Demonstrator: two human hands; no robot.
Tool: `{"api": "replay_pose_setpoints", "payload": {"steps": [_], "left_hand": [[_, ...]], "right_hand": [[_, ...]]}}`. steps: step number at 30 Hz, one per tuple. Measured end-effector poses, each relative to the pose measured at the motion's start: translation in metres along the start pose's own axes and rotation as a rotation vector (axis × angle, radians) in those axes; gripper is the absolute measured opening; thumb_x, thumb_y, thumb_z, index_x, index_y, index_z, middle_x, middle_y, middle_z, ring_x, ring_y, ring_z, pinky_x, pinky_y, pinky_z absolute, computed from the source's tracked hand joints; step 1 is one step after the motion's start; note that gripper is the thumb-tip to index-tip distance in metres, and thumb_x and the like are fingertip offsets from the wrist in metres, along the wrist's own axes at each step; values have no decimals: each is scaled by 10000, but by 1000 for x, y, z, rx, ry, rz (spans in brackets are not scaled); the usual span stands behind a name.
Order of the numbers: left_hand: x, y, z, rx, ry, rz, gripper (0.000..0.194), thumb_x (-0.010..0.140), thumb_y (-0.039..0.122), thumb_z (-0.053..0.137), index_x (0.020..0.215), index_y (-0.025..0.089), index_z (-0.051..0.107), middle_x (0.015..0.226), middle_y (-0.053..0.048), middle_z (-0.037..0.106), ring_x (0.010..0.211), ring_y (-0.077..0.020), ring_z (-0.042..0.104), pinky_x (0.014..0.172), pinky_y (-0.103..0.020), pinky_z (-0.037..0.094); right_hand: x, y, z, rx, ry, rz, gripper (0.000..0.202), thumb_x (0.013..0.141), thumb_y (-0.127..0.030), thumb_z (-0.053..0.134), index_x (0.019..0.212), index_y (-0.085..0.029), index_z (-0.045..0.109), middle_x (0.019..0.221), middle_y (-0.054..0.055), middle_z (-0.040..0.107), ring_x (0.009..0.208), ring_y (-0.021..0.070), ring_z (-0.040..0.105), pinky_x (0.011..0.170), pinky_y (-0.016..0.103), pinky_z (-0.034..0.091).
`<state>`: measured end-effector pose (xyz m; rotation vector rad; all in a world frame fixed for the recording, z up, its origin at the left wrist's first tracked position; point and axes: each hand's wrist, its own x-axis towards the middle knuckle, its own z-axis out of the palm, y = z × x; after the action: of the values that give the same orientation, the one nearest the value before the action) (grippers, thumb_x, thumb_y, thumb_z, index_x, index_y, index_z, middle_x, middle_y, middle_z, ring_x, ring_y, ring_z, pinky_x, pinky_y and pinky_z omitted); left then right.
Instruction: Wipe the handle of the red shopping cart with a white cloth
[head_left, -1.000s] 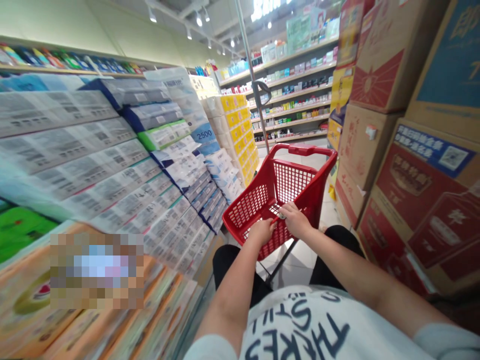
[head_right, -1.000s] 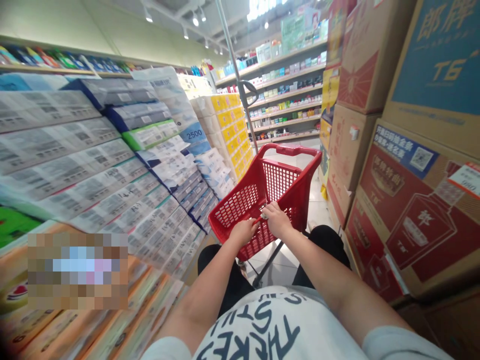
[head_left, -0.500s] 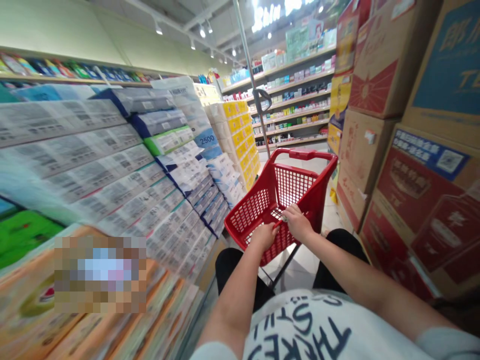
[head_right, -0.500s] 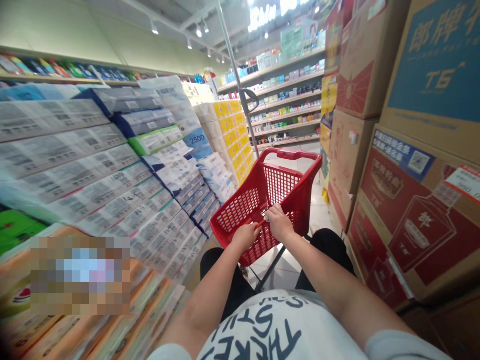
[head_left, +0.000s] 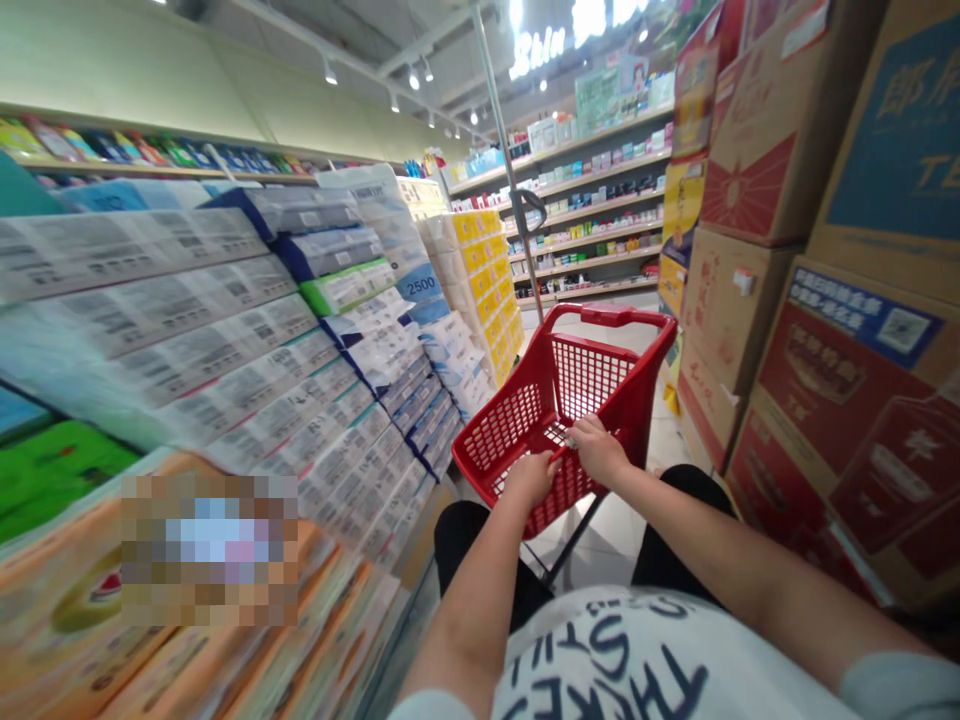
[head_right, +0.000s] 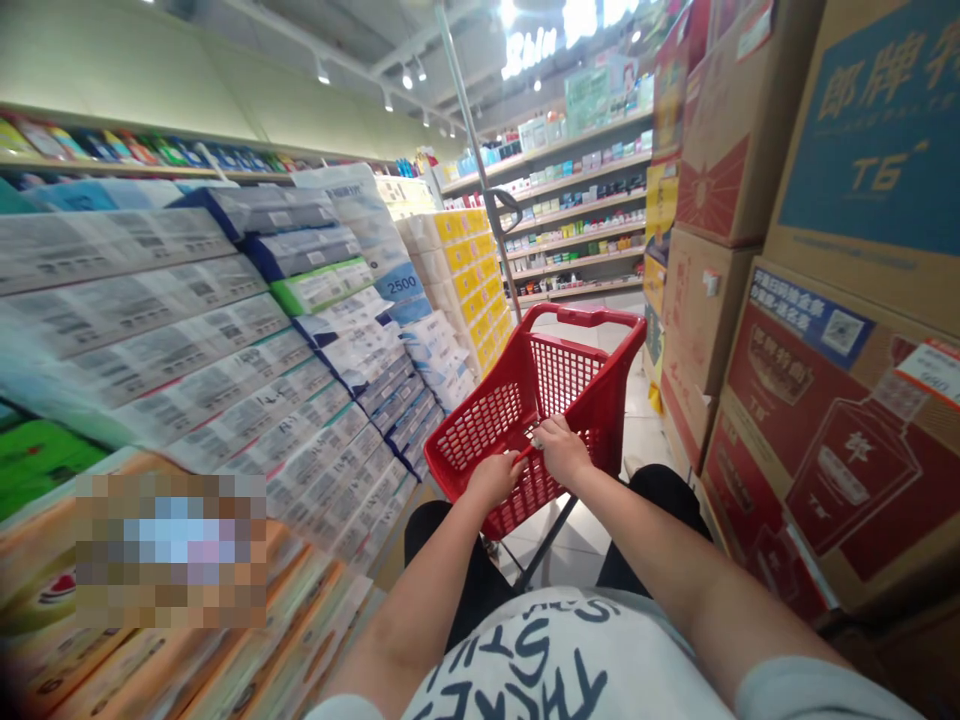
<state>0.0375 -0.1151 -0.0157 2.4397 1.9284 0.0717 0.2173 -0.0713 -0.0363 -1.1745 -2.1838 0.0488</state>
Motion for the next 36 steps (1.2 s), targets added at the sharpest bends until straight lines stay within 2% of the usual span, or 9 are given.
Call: {"api": "replay_pose_setpoints", "payload": {"steps": [3,6,10,15,17,21,26,31,36], "left_hand": [[0,2,0,-13,-9,0,366,975,428,312,1074,241,611,953,-65,703,898,-224,666,741,-294,479],[-2,5,-3,-12,-14,-15,355,972,425,325,1083,244,609,966,-62,702,906,-221,664,750,-293,482],[-5,7,-7,-4,-28,-26,353,971,423,337,1116,244,604,1001,-69,698,937,-221,658,784,-296,485],[-7,10,-8,-8,-48,-46,388,969,453,318,1118,245,610,1012,-75,693,944,-234,655,807,-323,496],[-7,11,-7,-13,-41,-45,396,967,464,316,1125,250,609,1020,-70,691,950,-235,653,814,-330,498],[-9,11,-7,-21,-58,-52,421,963,489,304,1145,256,604,1062,-69,683,975,-232,643,829,-331,499],[-12,9,-9,-44,-80,-36,415,962,487,300,1184,277,581,1105,-56,674,996,-228,636,846,-333,494],[-12,10,-8,-81,-54,-47,413,957,490,318,1159,271,605,1080,-57,683,1001,-229,634,860,-330,487],[-12,9,-7,-96,-53,-17,413,959,483,309,1152,272,605,1087,-55,682,988,-234,640,837,-331,495]], "right_hand": [[0,21,-14,58,-71,-158,392,794,6,426,1024,-240,626,1053,25,620,1069,164,468,832,264,454],[0,26,-19,37,-28,-57,363,778,12,422,950,-230,631,1014,27,620,1051,171,470,851,274,451],[-2,3,-15,-51,31,55,295,812,-31,430,939,-217,620,1061,71,598,1146,210,409,849,294,447],[2,-5,-26,-129,-229,9,235,821,-76,458,856,-240,624,981,44,618,1009,190,469,653,244,411],[3,-2,-25,-149,-244,24,212,804,-76,475,836,-229,619,981,43,616,1006,192,469,631,242,391],[3,-4,-16,-173,-122,50,228,818,-70,450,921,-196,610,1032,77,595,1083,214,430,695,264,394],[10,0,-21,-137,-362,25,197,797,-94,466,821,-209,624,963,55,608,955,195,495,644,268,374],[10,-1,-23,-142,-196,15,285,802,-52,422,920,-200,635,1052,89,608,1064,216,493,678,270,409],[42,-5,-33,-197,-591,164,173,810,-210,526,788,-186,695,810,94,644,740,206,594,613,294,406]]}}
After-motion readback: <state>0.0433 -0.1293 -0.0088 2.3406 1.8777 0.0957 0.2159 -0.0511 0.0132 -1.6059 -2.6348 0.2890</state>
